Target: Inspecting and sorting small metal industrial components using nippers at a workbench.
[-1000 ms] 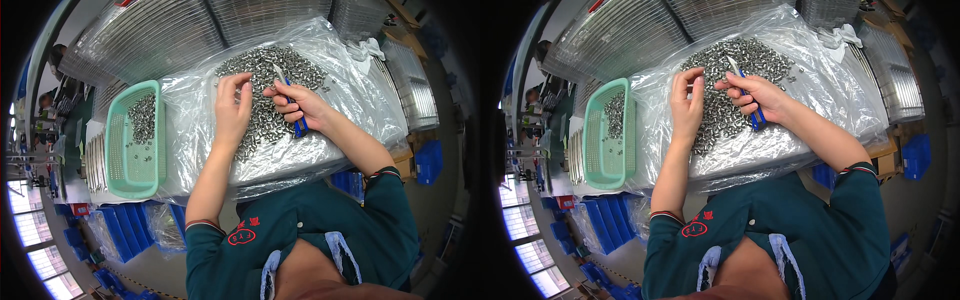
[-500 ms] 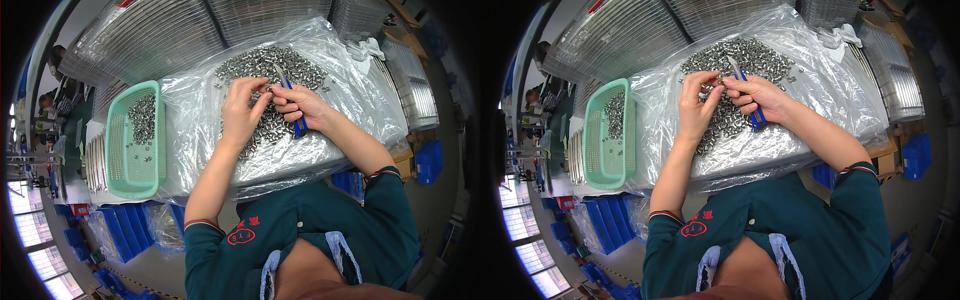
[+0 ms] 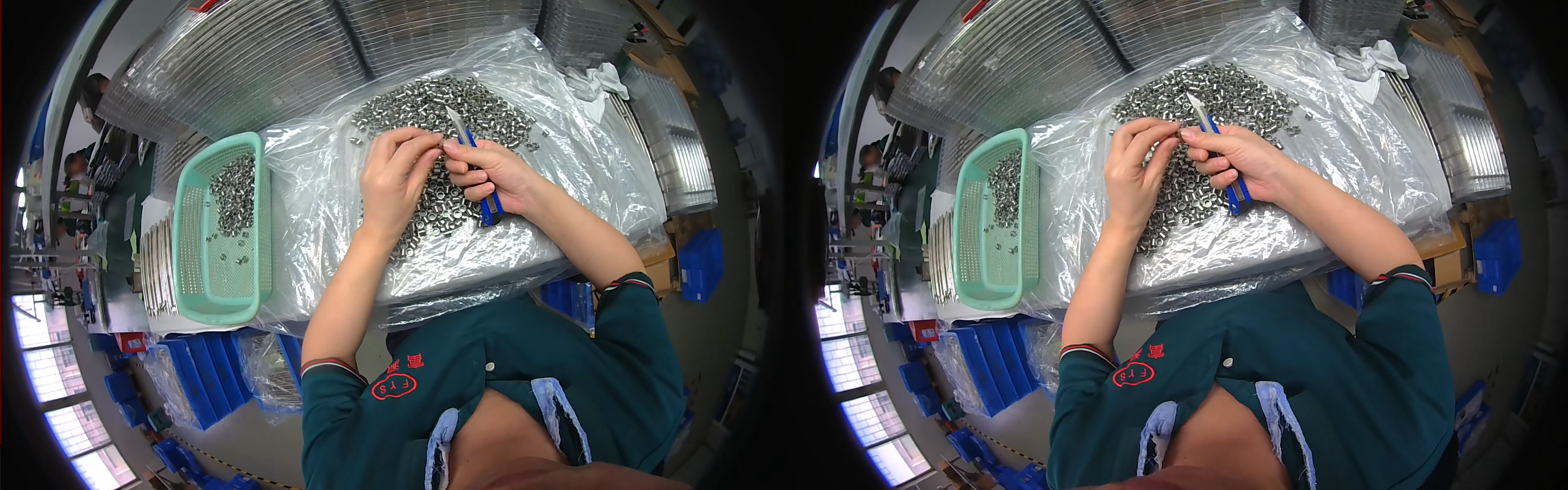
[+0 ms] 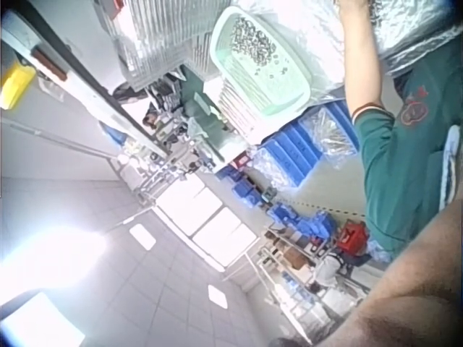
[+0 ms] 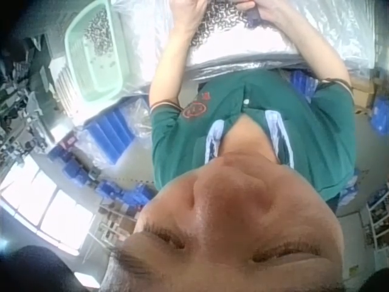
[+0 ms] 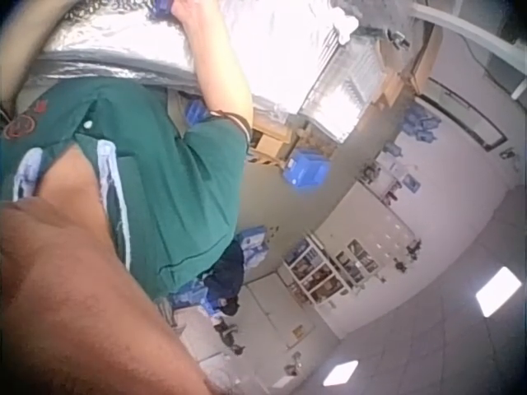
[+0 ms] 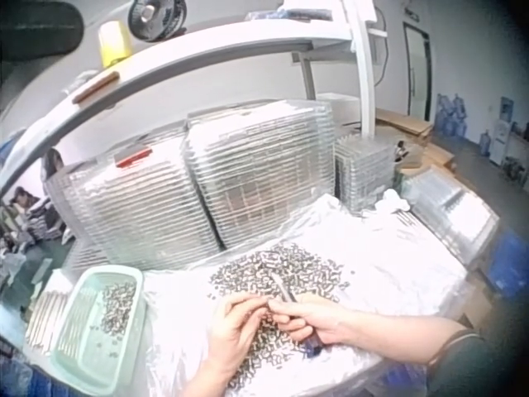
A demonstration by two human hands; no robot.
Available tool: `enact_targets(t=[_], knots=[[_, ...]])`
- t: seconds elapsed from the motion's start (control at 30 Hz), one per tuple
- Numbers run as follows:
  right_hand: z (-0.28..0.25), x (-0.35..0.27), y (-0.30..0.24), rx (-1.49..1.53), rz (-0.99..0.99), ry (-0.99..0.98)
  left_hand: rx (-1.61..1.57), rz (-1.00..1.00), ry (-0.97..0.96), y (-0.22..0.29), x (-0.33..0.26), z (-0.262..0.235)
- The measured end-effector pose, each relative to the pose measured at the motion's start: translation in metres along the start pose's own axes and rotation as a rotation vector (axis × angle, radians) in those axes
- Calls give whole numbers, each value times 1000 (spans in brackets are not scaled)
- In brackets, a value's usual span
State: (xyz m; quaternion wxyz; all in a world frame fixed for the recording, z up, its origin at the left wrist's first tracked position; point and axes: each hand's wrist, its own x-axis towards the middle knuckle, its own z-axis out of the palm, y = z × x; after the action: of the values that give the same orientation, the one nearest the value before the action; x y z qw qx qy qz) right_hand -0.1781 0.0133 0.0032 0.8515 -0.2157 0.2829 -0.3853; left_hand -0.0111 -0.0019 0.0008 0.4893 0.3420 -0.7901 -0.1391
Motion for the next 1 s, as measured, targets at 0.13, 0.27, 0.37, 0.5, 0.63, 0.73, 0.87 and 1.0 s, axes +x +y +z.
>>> enact_targets(t=[0.13, 0.27, 0.37, 0.5, 0.63, 0.73, 0.87, 1.0], knots=[[1, 0, 1, 4, -7, 9, -38, 27, 4, 2, 2, -1], [1, 0, 1, 11, -14, 17, -42, 6, -5, 6, 2, -2], [0, 0, 1, -9, -25, 9, -4, 108, -5, 3, 2, -3], [3, -1, 1, -54, -59, 6, -3, 55, 18, 4, 2, -2], [3, 0, 1, -28, -48, 18, -138, -64, 20, 9, 0, -1], [3, 0, 1, -49, -46, 1, -107, -54, 20, 4, 0, -2], [1, -1, 2, -107, -89, 35, -55, -31, -5, 1, -1, -3], [4, -2, 0, -124, -90, 71, -51, -45, -11, 1, -1, -4]])
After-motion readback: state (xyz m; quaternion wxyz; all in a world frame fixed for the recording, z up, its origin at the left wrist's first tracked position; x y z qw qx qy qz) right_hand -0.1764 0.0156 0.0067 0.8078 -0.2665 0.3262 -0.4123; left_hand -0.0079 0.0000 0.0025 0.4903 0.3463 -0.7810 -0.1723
